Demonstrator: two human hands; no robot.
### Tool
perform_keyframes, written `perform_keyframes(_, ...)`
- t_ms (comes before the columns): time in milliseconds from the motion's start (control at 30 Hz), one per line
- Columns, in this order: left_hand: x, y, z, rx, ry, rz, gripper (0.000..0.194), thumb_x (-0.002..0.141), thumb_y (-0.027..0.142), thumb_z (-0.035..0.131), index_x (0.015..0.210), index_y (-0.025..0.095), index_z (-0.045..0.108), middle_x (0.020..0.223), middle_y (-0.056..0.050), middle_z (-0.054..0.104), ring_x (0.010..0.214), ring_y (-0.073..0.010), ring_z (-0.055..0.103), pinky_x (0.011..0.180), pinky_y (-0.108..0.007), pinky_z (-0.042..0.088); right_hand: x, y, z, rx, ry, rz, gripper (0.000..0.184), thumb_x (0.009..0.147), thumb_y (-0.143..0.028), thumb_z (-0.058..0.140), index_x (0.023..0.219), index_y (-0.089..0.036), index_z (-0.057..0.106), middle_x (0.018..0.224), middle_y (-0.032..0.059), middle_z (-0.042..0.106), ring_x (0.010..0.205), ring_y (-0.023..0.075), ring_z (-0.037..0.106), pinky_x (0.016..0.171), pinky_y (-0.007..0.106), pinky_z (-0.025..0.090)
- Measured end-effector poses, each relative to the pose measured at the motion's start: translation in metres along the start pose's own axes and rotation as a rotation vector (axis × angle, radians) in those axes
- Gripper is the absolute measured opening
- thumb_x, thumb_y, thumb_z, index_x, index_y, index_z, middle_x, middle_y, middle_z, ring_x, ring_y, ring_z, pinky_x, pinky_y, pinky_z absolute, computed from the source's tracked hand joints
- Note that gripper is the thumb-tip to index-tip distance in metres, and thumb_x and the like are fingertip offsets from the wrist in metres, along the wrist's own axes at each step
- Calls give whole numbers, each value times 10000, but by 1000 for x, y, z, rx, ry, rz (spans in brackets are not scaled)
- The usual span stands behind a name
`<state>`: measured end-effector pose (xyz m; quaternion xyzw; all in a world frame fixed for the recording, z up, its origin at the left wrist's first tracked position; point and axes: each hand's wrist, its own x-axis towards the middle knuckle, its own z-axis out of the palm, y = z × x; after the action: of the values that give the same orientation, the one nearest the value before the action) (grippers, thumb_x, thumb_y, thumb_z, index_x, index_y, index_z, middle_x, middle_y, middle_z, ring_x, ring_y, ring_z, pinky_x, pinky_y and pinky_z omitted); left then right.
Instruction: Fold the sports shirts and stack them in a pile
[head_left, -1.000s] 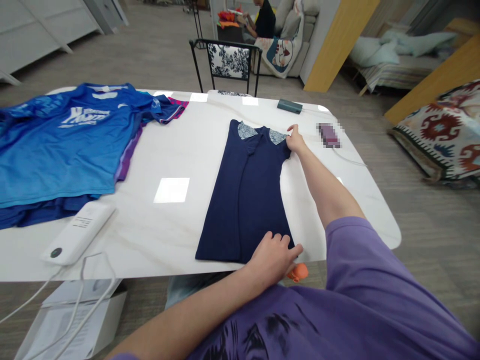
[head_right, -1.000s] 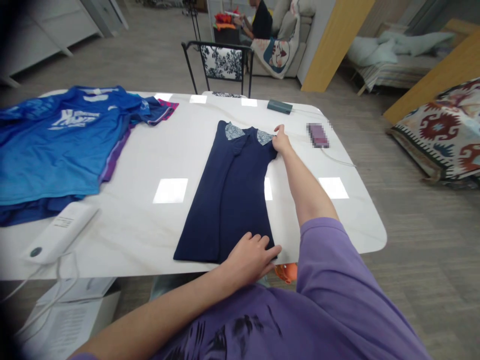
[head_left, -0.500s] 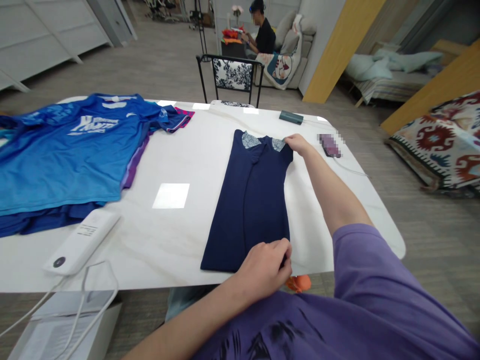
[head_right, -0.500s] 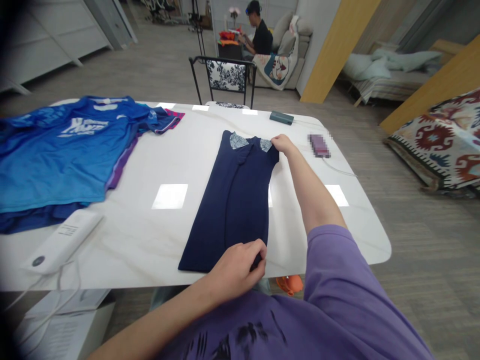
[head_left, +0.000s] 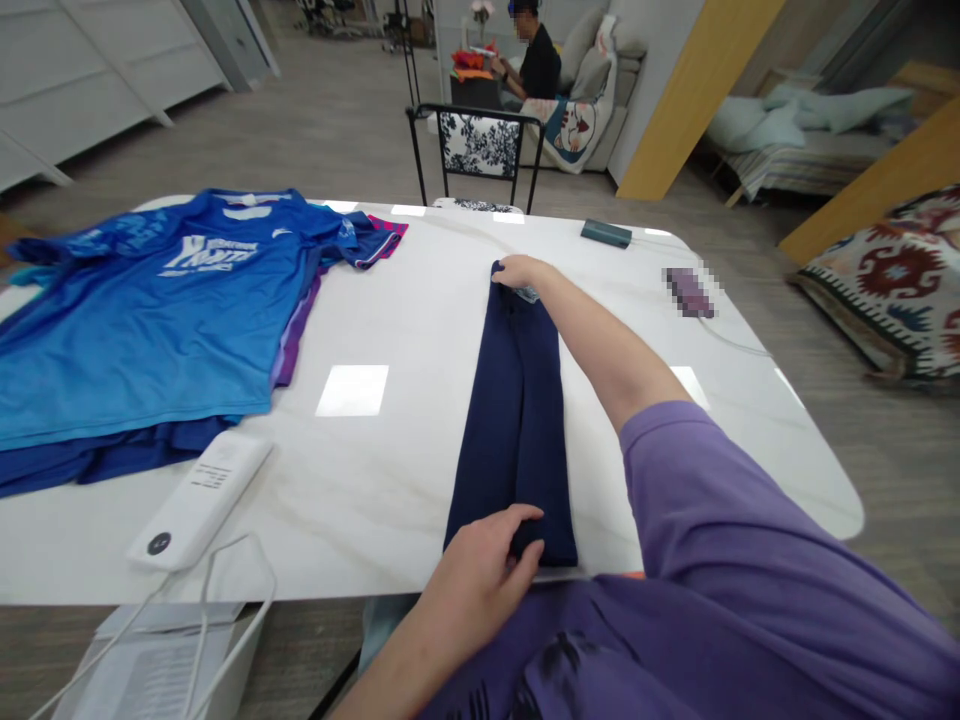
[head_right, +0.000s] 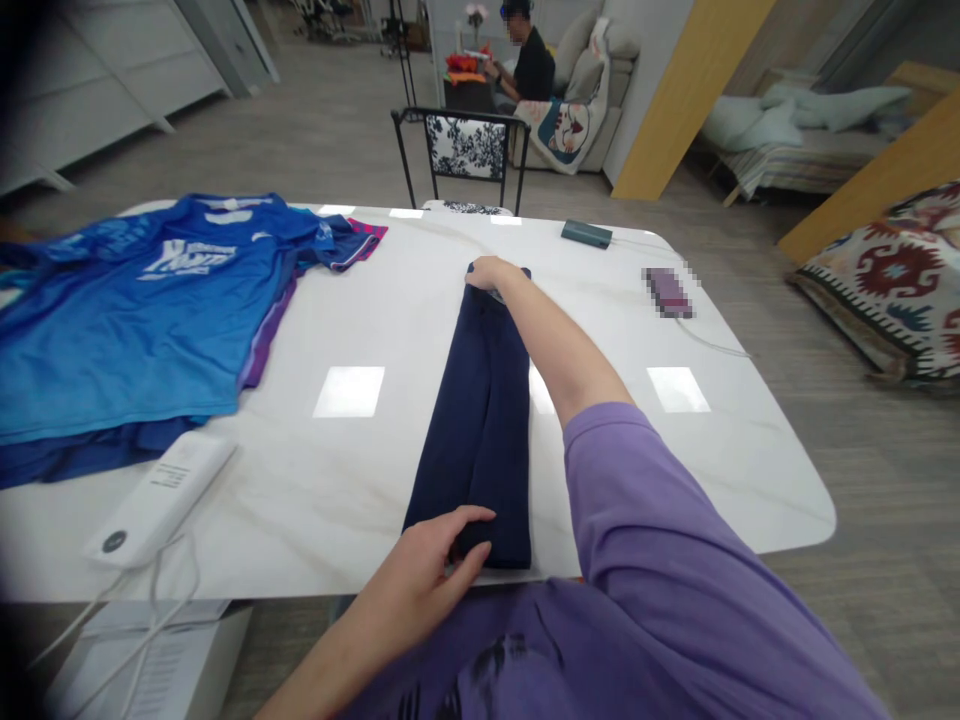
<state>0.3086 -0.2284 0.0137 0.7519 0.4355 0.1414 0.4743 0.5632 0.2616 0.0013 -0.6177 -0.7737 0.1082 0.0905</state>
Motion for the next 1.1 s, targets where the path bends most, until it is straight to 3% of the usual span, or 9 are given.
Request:
perform_keyframes(200, -8, -18, -14, 288, 20, 24, 216, 1136, 373, 627, 1160, 299, 827, 969, -16, 837, 910, -247, 797, 846, -382, 590, -65, 3, 6, -9, 267, 22, 661, 1187, -568, 434, 1677, -157, 603, 1711, 198, 568, 1548, 446, 556, 1340, 675, 414)
perform_keyframes(300, -3, -24, -10, 470, 90, 270, 362, 1129, 424, 663, 1459, 305, 751, 1418, -78, 799, 1322, -307, 737, 1128, -483, 587, -107, 11, 9, -4, 223, -52, 669, 1199, -581, 362, 1698, -201, 595, 1753, 152, 549, 1608, 440, 491, 1369, 680, 360)
perform_keyframes(400, 2, -37, 5, 608, 74, 442, 803, 1081, 591, 713, 1775, 270, 468, 1833, -82, 481, 1713, -337, 425, 1416, -556, 373, -130, 9, 29, -2, 100, -34, 717, 1181, -583, 411, 1780, -198, 494, 1851, 121, 426, 1711, 408, 379, 1429, 631, 278)
perform_keyframes(533, 2, -50, 25, 748, 71, 427, 1065, 1018, 680, 756, 1853, 199, 300, 1925, -105, 268, 1806, -355, 220, 1474, -591, 252, -137, -7, 52, 13, 78, 64, 784, 1166, -615, 412, 1827, -194, 403, 1889, 111, 348, 1767, 371, 292, 1477, 614, 142)
perform_keyframes(633, -4, -49, 19, 770, 32, 458, 1063, 1036, 677, 736, 1860, 192, 271, 1929, -121, 252, 1809, -351, 209, 1472, -589, 243, -161, -23, 41, 27, 196, 61, 817, 1173, -626, 384, 1838, -153, 356, 1890, 143, 336, 1769, 378, 274, 1477, 613, 124)
perform_keyframes(733, -17, -52, -3, 756, 42, 428, 1017, 1067, 687, 687, 1858, 201, 271, 1929, -124, 258, 1811, -341, 205, 1475, -581, 222, -237, -39, 14, 78, 233, -12, 809, 1159, -675, 427, 1771, -149, 486, 1803, 183, 470, 1687, 411, 415, 1425, 586, 298)
perform_keyframes(867, -43, -78, -30, 750, 68, 369, 929, 1099, 646, 664, 1844, 211, 317, 1909, -135, 318, 1795, -336, 263, 1461, -566, 274, -397, -61, -5, 190, -41, -238, 641, 1129, -749, 499, 1560, -330, 721, 1571, 106, 696, 1441, 341, 675, 1240, 512, 530)
perform_keyframes(1000, -61, -105, -29, 771, 89, 436, 827, 1140, 535, 636, 1846, 234, 327, 1881, -135, 381, 1763, -327, 353, 1455, -570, 301, -526, -81, 20, 163, -34, -371, 742, 1079, -718, 681, 1683, -297, 592, 1654, 107, 659, 1522, 326, 635, 1255, 538, 502)
perform_keyframes(1100, -66, -111, -21, 806, 133, 463, 774, 1151, 477, 633, 1835, 237, 363, 1879, -126, 383, 1761, -331, 357, 1447, -581, 312, -569, -89, 52, 87, 33, -383, 801, 1064, -574, 781, 1744, -251, 508, 1737, 129, 584, 1618, 335, 552, 1332, 563, 419)
